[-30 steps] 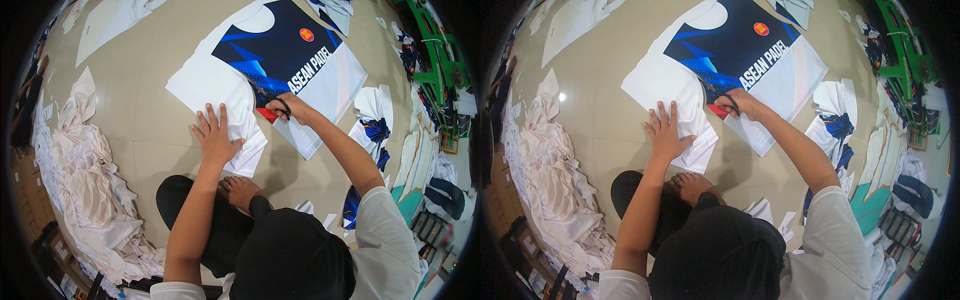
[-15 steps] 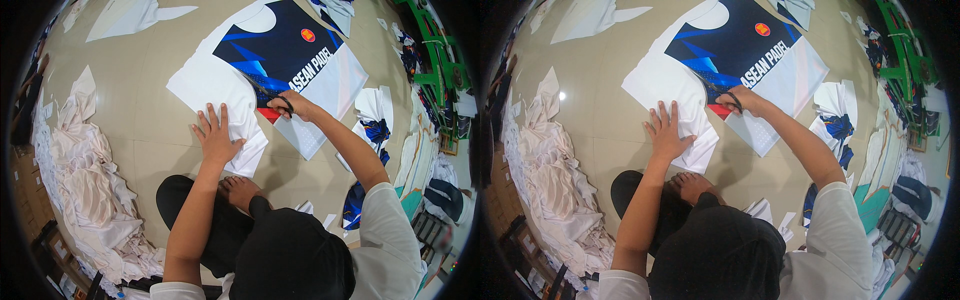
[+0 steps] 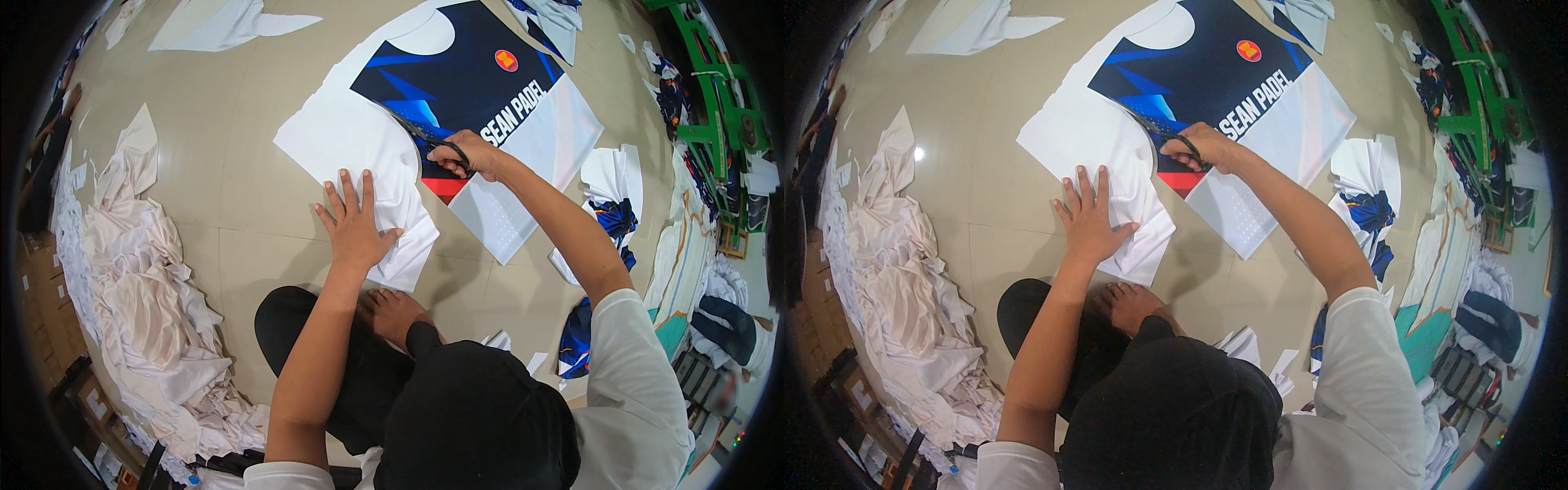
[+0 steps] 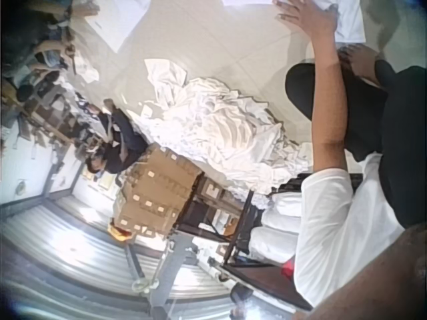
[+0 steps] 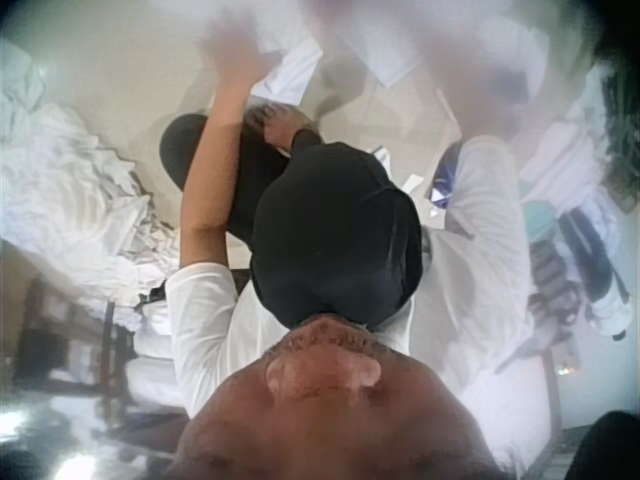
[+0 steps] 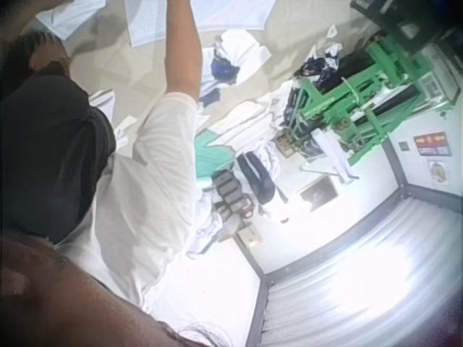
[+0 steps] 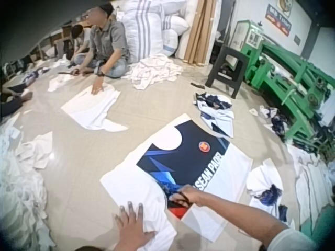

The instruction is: The person sits on the floor and uses scissors to cut a large printed fabric sheet along the edges of a design. They trim the excess material around the perimeter, flip the sheet, and continue cutting to shape the garment.

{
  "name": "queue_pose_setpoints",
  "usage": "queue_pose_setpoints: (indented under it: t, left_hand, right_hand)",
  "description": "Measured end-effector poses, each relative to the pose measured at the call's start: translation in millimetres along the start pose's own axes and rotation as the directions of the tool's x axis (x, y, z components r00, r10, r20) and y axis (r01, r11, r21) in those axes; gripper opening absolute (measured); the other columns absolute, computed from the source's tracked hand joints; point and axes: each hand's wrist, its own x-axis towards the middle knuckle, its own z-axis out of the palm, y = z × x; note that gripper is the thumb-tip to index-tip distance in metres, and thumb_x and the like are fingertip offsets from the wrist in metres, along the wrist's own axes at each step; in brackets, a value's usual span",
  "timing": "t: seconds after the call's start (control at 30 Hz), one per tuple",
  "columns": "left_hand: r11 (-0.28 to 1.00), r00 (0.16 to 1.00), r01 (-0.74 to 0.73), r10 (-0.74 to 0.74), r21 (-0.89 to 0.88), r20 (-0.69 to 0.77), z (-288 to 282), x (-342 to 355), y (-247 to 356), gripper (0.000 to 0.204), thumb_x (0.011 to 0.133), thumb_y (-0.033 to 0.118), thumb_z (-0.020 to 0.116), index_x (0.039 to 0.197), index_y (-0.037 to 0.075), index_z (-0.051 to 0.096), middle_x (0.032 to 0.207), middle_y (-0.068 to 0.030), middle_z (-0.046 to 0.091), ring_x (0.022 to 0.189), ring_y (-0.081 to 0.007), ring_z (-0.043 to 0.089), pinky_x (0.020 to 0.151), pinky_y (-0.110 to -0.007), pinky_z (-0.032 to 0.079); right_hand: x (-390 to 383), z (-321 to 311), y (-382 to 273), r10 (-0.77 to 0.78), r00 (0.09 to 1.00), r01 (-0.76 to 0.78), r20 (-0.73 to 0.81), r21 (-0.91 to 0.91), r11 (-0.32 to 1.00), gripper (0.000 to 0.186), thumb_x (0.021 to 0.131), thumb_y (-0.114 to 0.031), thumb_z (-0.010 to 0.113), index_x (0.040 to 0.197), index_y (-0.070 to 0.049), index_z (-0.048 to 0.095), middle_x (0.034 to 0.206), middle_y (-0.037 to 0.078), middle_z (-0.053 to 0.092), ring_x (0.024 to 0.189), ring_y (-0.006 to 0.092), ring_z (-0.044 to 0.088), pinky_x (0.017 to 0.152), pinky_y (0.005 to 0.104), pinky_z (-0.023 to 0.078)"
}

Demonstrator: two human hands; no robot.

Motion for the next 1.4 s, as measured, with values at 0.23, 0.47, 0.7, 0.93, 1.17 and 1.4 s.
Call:
queue_pose_setpoints:
  t: [0.23, 0.47, 0.7, 0.93, 1.17, 1.4]
  left_hand:
    - [1.000, 1.000, 0.000, 0.000, -0.019, -0.001, 0, -1, 0, 0.129, 0.075, 0.052, 0.086, 0.173, 0.023, 0.007, 0.177, -0.0231, -0.002, 0.160, -0.0558, -0.003, 0.119, -0.080, 0.004]
    - [1.000, 1.000, 0.008, -0.008, -0.012, 0.005, -2, -1, 2, 0.128, 0.076, 0.051, 0.086, 0.172, 0.023, 0.007, 0.177, -0.0233, -0.002, 0.160, -0.0556, -0.003, 0.119, -0.080, 0.004]
    - [1.000, 1.000, 0.009, -0.009, -0.007, 0.015, -4, -1, 1, 0.129, 0.075, 0.052, 0.086, 0.172, 0.022, 0.007, 0.177, -0.0237, -0.001, 0.160, -0.0556, -0.003, 0.120, -0.079, 0.005]
    - [1.000, 1.000, 0.010, -0.010, 0.004, 0.019, -3, -1, 1, 0.129, 0.075, 0.053, 0.086, 0.172, 0.021, 0.007, 0.177, -0.0237, -0.001, 0.160, -0.0555, -0.003, 0.120, -0.078, 0.005]
    - [1.000, 1.000, 0.009, -0.009, -0.006, 0.027, -4, -1, 2, 0.129, 0.076, 0.053, 0.086, 0.172, 0.022, 0.007, 0.177, -0.0237, -0.002, 0.160, -0.0551, -0.004, 0.121, -0.078, 0.004]
    - [1.000, 0.999, 0.016, -0.016, -0.001, 0.046, -4, 0, 4, 0.129, 0.076, 0.052, 0.086, 0.172, 0.022, 0.006, 0.177, -0.0234, -0.002, 0.160, -0.0548, -0.004, 0.121, -0.078, 0.003]
  right_hand:
    - [4, -9, 1, -0.016, 0.999, 0.018, 0.040, -0.064, 0.998, 0.032, 0.082, -0.031, 0.085, 0.071, -0.010, 0.064, 0.062, -0.002, 0.056, 0.052, 0.0078, 0.050, 0.049, 0.0256, 0.038]
    - [11, -6, -15, -0.005, 0.997, 0.006, 0.075, -0.008, 1.000, 0.038, 0.085, -0.041, 0.082, 0.073, -0.010, 0.064, 0.061, -0.002, 0.054, 0.051, 0.0085, 0.049, 0.050, 0.0246, 0.038]
    - [23, -4, -29, -0.031, 0.994, 0.032, 0.100, -0.005, 0.999, 0.038, 0.084, -0.039, 0.083, 0.070, -0.011, 0.062, 0.062, -0.003, 0.055, 0.050, 0.0079, 0.047, 0.049, 0.0248, 0.038]
    - [29, -6, -33, -0.043, 0.994, 0.049, 0.101, -0.065, 0.997, 0.032, 0.084, -0.034, 0.083, 0.072, -0.010, 0.064, 0.061, -0.002, 0.056, 0.050, 0.0064, 0.049, 0.047, 0.0230, 0.038]
    - [33, -6, -33, -0.057, 0.991, 0.067, 0.120, -0.075, 0.995, 0.034, 0.084, -0.036, 0.083, 0.074, -0.009, 0.065, 0.063, -0.003, 0.056, 0.052, 0.0079, 0.050, 0.049, 0.0254, 0.039]
    - [45, 1, -50, -0.035, 0.992, 0.040, 0.119, -0.041, 0.998, 0.036, 0.084, -0.041, 0.083, 0.074, -0.012, 0.065, 0.064, -0.003, 0.055, 0.053, 0.0081, 0.049, 0.051, 0.0258, 0.037]
